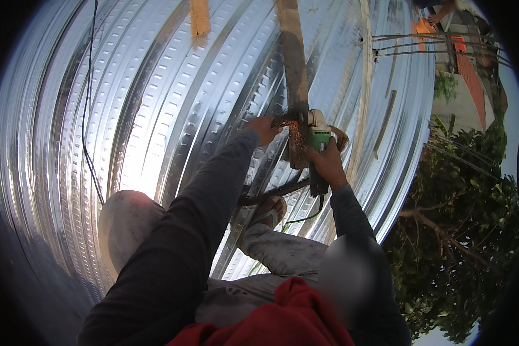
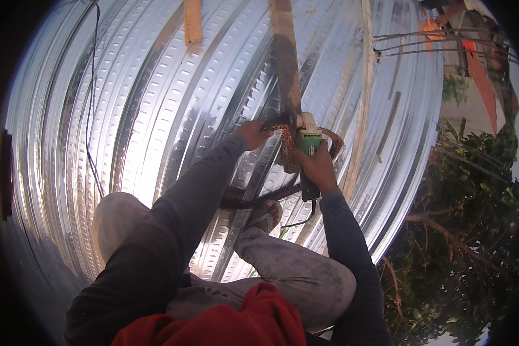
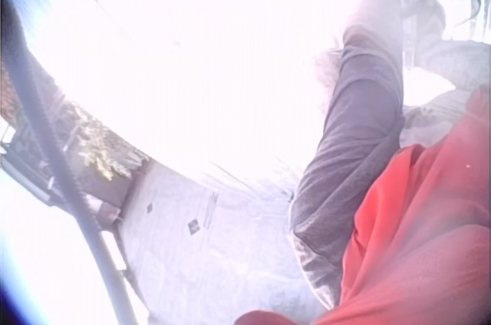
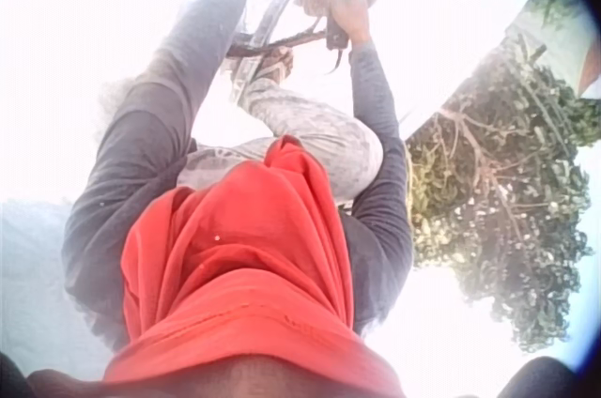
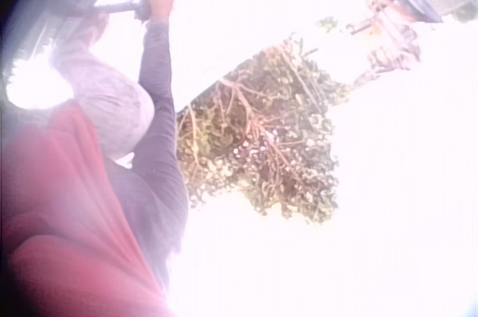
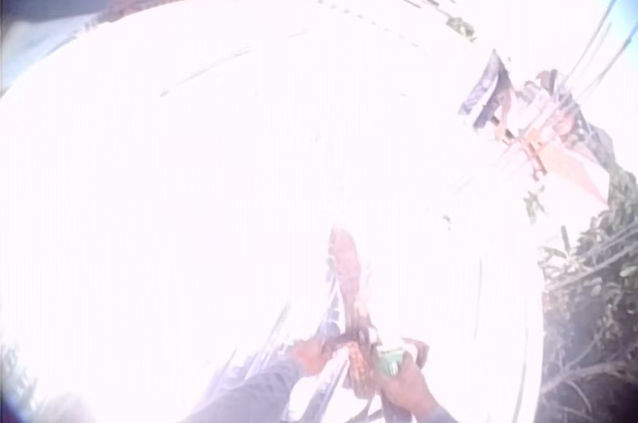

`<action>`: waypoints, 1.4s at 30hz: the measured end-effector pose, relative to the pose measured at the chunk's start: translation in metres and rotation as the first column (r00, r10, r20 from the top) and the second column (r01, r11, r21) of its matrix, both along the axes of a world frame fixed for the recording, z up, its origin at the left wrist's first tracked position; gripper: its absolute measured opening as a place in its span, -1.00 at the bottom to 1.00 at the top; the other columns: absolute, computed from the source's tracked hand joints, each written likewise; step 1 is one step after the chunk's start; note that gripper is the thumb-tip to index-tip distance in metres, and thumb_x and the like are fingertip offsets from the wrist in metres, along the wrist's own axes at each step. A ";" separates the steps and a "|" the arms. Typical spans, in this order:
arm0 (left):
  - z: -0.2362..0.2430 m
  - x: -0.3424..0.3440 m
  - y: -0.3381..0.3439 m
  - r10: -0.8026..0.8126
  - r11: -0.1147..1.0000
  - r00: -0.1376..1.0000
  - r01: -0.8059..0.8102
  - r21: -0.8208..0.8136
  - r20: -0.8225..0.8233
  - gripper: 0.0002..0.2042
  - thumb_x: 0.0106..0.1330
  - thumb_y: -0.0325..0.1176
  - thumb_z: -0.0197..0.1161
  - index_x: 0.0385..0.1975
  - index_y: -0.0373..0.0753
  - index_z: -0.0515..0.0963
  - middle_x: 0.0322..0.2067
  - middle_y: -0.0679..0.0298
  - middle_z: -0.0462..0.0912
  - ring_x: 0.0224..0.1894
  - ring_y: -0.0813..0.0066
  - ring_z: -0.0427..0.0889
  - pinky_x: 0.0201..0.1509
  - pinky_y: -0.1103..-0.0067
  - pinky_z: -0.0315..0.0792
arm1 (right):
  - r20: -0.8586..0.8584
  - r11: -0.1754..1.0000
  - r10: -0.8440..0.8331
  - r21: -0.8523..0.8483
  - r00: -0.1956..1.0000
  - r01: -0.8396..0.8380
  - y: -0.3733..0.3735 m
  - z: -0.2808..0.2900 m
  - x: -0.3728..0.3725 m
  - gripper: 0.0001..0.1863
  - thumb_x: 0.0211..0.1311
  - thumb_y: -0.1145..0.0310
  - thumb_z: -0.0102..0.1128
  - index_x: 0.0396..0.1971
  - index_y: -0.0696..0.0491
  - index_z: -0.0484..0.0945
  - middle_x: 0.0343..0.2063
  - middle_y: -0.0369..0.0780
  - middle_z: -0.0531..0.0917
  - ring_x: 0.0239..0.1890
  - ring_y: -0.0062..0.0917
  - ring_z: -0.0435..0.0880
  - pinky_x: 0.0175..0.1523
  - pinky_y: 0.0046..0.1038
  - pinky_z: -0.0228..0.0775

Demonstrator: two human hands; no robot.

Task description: The person uses an angle grinder to cut a piece of wire, then wraps wire around a PVC pipe to secure it to a metal roof structure using pliers.

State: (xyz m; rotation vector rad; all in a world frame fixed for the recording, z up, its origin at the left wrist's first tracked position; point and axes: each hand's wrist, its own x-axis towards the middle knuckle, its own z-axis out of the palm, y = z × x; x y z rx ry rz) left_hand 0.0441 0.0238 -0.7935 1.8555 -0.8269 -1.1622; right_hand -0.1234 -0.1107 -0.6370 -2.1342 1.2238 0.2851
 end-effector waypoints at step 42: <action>-0.013 0.008 -0.002 0.012 1.000 1.000 -0.012 -0.003 -0.012 -0.64 0.42 -0.05 0.25 -0.28 -0.29 0.65 -0.47 0.04 0.69 -0.29 0.08 0.71 -0.12 0.20 0.50 | 0.027 1.000 -0.017 0.018 0.999 0.017 0.010 0.002 0.000 -0.31 0.12 0.13 0.42 0.06 0.30 0.33 -0.17 0.13 0.69 -0.13 -0.06 0.75 -0.02 -0.19 0.56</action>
